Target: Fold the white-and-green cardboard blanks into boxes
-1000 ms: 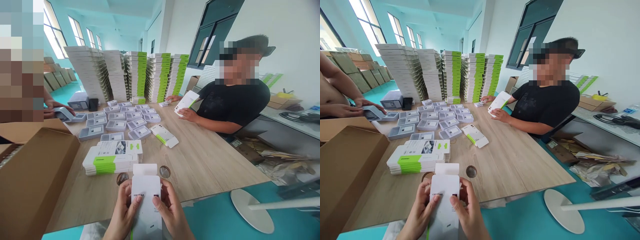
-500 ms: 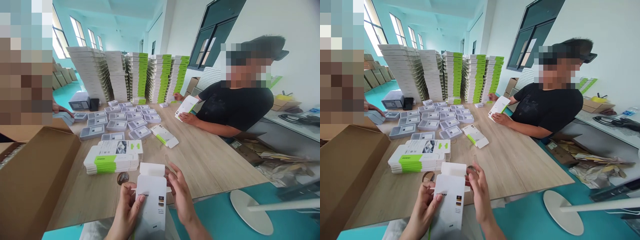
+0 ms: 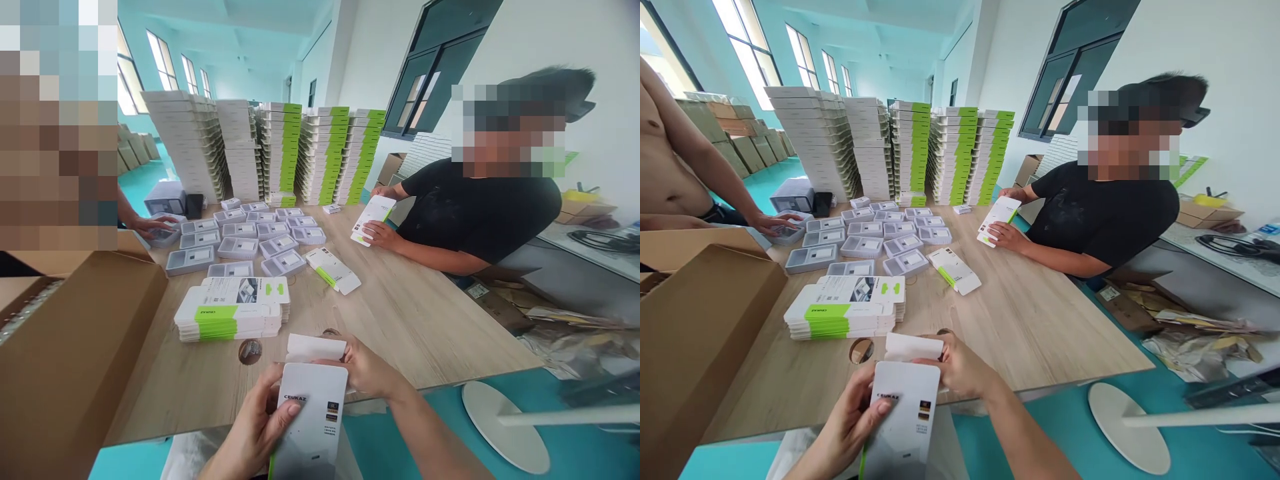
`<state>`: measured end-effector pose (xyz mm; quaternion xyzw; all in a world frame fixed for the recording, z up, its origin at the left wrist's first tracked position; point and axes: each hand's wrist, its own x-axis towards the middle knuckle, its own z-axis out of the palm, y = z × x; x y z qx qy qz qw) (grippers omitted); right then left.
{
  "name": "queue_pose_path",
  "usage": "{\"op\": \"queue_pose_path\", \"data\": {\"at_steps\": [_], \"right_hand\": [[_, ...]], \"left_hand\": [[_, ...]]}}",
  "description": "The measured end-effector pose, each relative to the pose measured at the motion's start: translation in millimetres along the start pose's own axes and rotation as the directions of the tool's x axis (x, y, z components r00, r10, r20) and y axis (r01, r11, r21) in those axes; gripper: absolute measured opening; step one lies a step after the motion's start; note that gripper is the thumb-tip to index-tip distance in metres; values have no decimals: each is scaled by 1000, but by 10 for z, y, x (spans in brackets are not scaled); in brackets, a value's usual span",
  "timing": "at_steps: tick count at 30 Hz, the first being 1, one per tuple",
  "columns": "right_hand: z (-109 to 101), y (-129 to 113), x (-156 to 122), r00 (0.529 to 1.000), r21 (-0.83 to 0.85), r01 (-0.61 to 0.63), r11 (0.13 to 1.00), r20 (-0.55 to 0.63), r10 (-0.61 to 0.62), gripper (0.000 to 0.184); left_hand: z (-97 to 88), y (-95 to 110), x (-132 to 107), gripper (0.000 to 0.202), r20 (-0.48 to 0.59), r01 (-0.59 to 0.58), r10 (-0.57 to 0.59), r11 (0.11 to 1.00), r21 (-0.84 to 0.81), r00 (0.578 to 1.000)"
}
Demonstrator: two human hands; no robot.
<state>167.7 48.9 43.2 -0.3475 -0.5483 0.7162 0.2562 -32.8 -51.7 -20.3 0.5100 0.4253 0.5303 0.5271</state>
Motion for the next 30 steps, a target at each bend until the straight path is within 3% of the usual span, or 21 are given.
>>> {"op": "queue_pose_path", "data": {"at_steps": [5, 10, 13, 15, 16, 19, 22, 30], "right_hand": [[31, -64, -65, 991, -120, 114, 986, 85, -104, 29], [46, -28, -76, 989, -155, 136, 979, 84, -124, 25], [53, -15, -82, 999, -110, 46, 993, 27, -43, 28], [62, -18, -84, 1000, -99, 17, 995, 13, -16, 29], [66, -22, -85, 1000, -105, 22, 994, 20, -20, 29], [75, -29, -84, 997, -143, 46, 989, 66, -37, 27], [77, -16, -84, 997, -161, 36, 986, 78, -24, 27], [78, -6, -64, 995, -176, 67, 982, 82, -54, 22]], "left_hand": [[23, 0, 5, 50, -8, 4, -4, 1000, -1, 1000], [-83, 1, -12, 49, 101, 21, -31, 995, 97, 994], [-158, 111, 60, 51, -80, 28, -23, 998, 55, 997], [-195, 239, 187, 47, -232, 60, -67, 997, -39, 970], [-210, 309, 269, 47, -233, 80, -90, 995, -52, 968], [-242, 485, 515, 47, -107, 172, -173, 985, -18, 979], [-244, 559, 650, 38, -46, 223, -222, 975, 1, 974], [-223, 590, 624, 28, 33, 242, -241, 970, -37, 970]]}}
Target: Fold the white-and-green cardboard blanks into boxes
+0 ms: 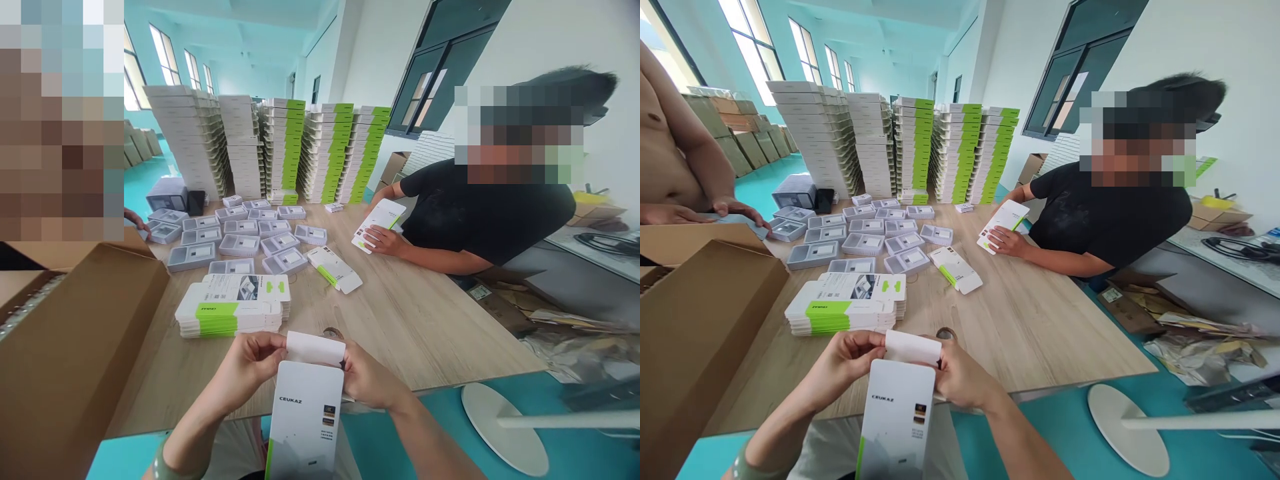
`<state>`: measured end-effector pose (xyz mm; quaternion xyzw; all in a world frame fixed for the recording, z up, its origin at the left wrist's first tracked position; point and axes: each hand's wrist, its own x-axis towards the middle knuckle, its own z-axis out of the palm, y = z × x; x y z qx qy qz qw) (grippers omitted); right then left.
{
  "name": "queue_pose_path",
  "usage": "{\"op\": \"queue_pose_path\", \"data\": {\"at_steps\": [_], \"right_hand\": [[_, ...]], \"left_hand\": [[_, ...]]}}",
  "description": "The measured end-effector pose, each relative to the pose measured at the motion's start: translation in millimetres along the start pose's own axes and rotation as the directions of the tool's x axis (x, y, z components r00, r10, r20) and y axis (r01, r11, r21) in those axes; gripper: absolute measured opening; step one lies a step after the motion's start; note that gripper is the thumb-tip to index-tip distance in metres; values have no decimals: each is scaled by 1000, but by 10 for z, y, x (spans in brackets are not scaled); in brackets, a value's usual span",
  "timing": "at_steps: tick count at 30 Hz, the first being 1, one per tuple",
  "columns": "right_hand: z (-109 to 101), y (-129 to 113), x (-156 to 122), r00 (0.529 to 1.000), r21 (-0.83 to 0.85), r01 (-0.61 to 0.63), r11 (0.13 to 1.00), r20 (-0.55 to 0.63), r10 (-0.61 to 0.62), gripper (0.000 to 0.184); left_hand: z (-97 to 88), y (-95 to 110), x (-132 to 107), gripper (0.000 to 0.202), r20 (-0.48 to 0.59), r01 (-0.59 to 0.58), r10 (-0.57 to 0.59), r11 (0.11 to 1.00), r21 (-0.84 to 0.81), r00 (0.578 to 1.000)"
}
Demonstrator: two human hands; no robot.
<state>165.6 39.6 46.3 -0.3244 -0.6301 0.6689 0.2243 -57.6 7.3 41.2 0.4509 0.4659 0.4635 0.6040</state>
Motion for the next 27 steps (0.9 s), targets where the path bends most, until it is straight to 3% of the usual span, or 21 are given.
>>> {"op": "queue_pose_path", "data": {"at_steps": [4, 7, 9, 13, 20, 24, 27], "right_hand": [[-12, 11, -1, 998, -20, 39, 999, -49, -40, 25], [-29, 58, -8, 994, -40, 87, 995, -66, -89, 51], [-47, 89, -9, 991, -75, 114, 991, -57, -119, 61], [-87, 96, 6, 988, -177, 153, 972, 3, -155, 62], [-105, 74, -18, 969, -239, 244, 940, 15, -248, 63], [-113, 101, -66, 971, -209, 236, 949, 13, -239, 51], [-147, 137, -74, 980, -141, 194, 971, 72, -185, 47]], "left_hand": [[-87, -92, -51, 33, -38, 12, -14, 999, -34, 999], [-123, -267, -126, 41, -75, 17, -26, 992, -121, 997], [-99, -397, -183, 45, -42, -21, 13, 981, -194, 999], [9, -576, -272, 52, 70, -134, 149, 973, -188, 986], [60, -666, -349, 39, 40, -263, 269, 958, -116, 962], [94, -640, -382, 40, -21, -229, 229, 961, -152, 973], [67, -554, -401, 19, 69, -192, 196, 979, -63, 978]]}}
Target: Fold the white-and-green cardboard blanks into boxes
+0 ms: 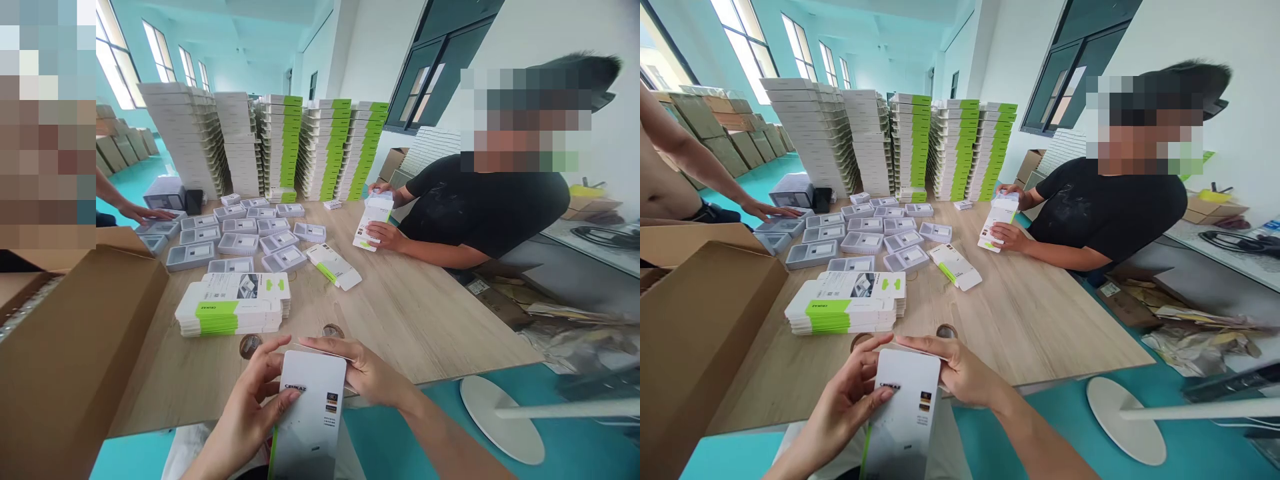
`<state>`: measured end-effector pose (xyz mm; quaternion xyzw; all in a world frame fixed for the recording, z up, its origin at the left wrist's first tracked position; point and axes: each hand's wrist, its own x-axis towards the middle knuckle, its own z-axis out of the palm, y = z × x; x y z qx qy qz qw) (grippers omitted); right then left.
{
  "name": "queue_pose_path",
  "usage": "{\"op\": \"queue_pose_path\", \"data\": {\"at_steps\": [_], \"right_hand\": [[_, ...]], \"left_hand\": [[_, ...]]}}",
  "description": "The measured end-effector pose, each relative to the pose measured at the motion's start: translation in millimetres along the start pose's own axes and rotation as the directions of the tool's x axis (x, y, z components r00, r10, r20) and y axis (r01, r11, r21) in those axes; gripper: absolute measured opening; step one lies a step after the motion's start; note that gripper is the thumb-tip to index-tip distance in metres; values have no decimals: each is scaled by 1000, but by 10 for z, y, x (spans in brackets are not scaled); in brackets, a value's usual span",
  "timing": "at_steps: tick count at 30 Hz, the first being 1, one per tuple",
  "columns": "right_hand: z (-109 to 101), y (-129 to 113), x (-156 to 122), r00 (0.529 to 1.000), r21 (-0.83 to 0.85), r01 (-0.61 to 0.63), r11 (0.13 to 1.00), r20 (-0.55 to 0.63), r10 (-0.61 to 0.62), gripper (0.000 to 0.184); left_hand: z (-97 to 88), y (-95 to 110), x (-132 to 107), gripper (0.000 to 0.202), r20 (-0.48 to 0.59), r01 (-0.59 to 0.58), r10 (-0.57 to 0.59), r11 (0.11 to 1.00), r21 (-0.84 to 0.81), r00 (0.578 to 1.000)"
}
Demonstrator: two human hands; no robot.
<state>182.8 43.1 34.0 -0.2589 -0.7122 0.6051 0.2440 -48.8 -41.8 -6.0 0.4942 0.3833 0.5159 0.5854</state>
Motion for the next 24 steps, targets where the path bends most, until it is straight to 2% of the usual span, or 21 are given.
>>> {"op": "queue_pose_path", "data": {"at_steps": [3, 7, 9, 11, 13, 14, 16, 17, 18, 19, 21, 22, 24], "right_hand": [[-42, 31, 12, 998, -14, 2, 1000, 61, -2, 44], [-100, -38, 43, 981, -228, 95, 969, 186, -53, 44], [-155, -146, 52, 968, -363, 90, 928, 253, 5, 46], [-255, -284, 64, 940, -439, 31, 898, 319, 124, 55], [-397, -408, 92, 876, -419, -79, 905, 403, 263, 66], [-474, -452, 115, 822, -370, -152, 916, 468, 325, 73], [-600, -493, 174, 712, -240, -288, 927, 594, 375, 86], [-633, -491, 205, 689, -178, -329, 927, 626, 365, 89], [-640, -480, 233, 693, -132, -351, 927, 629, 352, 89], [-617, -466, 255, 719, -104, -357, 928, 604, 345, 85], [-497, -449, 274, 807, -103, -329, 939, 485, 336, 65], [-412, -454, 270, 839, -129, -318, 939, 423, 342, 56], [-236, -500, 237, 883, -232, -327, 916, 270, 384, 50]], "left_hand": [[-77, 108, 7, 16, 61, -37, 30, 992, 117, 998], [-168, 173, 21, 21, 89, -126, 109, 967, 223, 990], [-178, 168, 25, 24, 85, -126, 109, 964, 234, 990], [-164, 156, 25, 27, 73, -116, 102, 966, 230, 992], [-134, 144, 22, 28, 76, -120, 106, 968, 222, 991], [-119, 140, 19, 27, 85, -129, 113, 967, 218, 990], [-92, 135, 13, 23, 93, -148, 131, 964, 219, 987], [-83, 135, 8, 22, 91, -157, 140, 963, 220, 986], [-77, 137, 3, 21, 89, -164, 147, 962, 219, 985], [-74, 141, -3, 20, 87, -170, 154, 961, 217, 984], [-72, 157, -15, 21, 87, -180, 165, 959, 218, 982], [-71, 167, -22, 21, 90, -190, 173, 955, 226, 981], [-66, 180, -36, 20, 97, -224, 205, 937, 269, 974]]}}
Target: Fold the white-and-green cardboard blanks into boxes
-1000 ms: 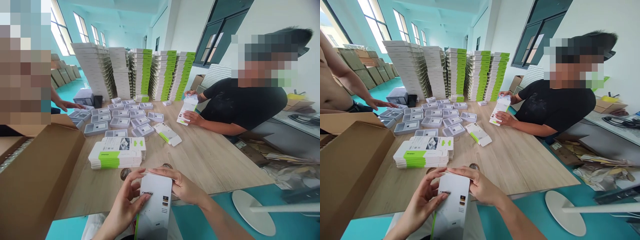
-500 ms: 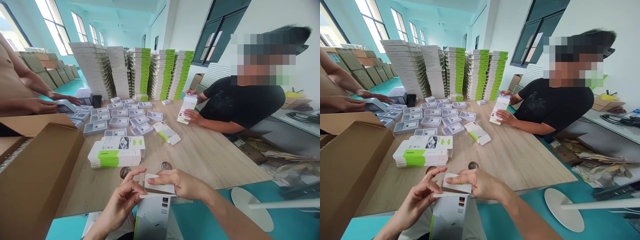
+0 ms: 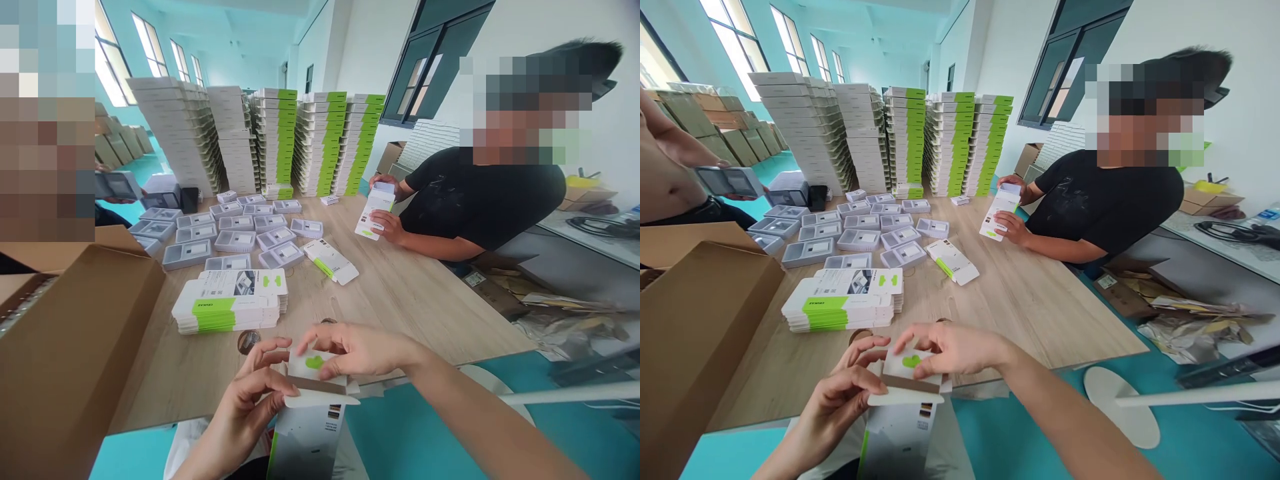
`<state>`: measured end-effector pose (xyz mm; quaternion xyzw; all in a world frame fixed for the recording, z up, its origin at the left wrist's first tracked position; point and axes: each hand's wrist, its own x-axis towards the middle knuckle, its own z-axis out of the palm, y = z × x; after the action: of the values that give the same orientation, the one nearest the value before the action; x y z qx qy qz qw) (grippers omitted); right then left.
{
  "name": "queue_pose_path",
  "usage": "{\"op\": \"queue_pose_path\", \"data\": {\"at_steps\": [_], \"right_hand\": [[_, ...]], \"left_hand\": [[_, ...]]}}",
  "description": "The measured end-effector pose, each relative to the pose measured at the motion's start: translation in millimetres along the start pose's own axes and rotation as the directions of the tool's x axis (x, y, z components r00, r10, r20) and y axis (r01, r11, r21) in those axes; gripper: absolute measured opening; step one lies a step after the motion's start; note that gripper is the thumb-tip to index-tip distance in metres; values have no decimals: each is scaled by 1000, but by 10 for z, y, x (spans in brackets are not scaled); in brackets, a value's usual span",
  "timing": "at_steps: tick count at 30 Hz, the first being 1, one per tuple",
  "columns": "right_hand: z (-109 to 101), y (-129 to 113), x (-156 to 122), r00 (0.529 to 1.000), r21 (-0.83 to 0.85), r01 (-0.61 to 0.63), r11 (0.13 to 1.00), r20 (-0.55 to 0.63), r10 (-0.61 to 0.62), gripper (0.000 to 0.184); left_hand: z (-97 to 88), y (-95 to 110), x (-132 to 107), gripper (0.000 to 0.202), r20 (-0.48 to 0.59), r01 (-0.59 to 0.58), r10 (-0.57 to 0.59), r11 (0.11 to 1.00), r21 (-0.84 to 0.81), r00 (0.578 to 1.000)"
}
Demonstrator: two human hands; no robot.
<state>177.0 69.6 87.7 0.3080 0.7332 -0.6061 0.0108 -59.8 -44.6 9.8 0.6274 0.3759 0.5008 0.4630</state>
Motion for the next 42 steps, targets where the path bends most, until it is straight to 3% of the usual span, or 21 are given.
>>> {"op": "queue_pose_path", "data": {"at_steps": [3, 6, 9, 17, 20, 22, 24, 32, 38, 42], "right_hand": [[180, -129, -58, 976, -170, -139, 976, -193, 105, 43], [228, -212, -115, 976, -287, -160, 945, -187, 108, 10], [216, -238, -114, 984, -346, -136, 928, -153, 87, 31], [260, -204, -16, 988, -434, -79, 897, -153, 13, 36], [271, -177, -26, 992, -447, -6, 894, -118, -53, 35], [278, -180, -48, 991, -456, 4, 890, -116, -64, 36], [287, -200, -70, 992, -452, -12, 892, -116, -46, 36], [254, -228, -58, 996, -395, 34, 918, -60, -63, 32], [288, -158, 26, 988, -424, 100, 900, -62, -139, 17], [326, -159, 7, 986, -427, 100, 899, -78, -147, 37]], "left_hand": [[22, -23, -34, 17, -12, -44, 45, 997, 64, 999], [58, -124, -98, 23, -20, -43, 44, 998, 38, 999], [84, -236, -163, 30, -49, -40, 40, 999, 10, 998], [59, -303, -231, 30, -56, -83, 86, 995, 56, 995], [143, -344, -256, 34, -162, -73, 52, 989, -127, 986], [228, -369, -267, 43, -285, -91, -9, 937, -337, 959], [291, -379, -273, 45, -329, -91, -59, 902, -423, 943], [209, -306, -273, 24, -198, -96, 73, 989, -111, 977], [192, -204, -194, 23, -56, 50, -45, 995, 86, 997], [153, -81, -140, 33, 29, 85, -93, 977, 196, 995]]}}
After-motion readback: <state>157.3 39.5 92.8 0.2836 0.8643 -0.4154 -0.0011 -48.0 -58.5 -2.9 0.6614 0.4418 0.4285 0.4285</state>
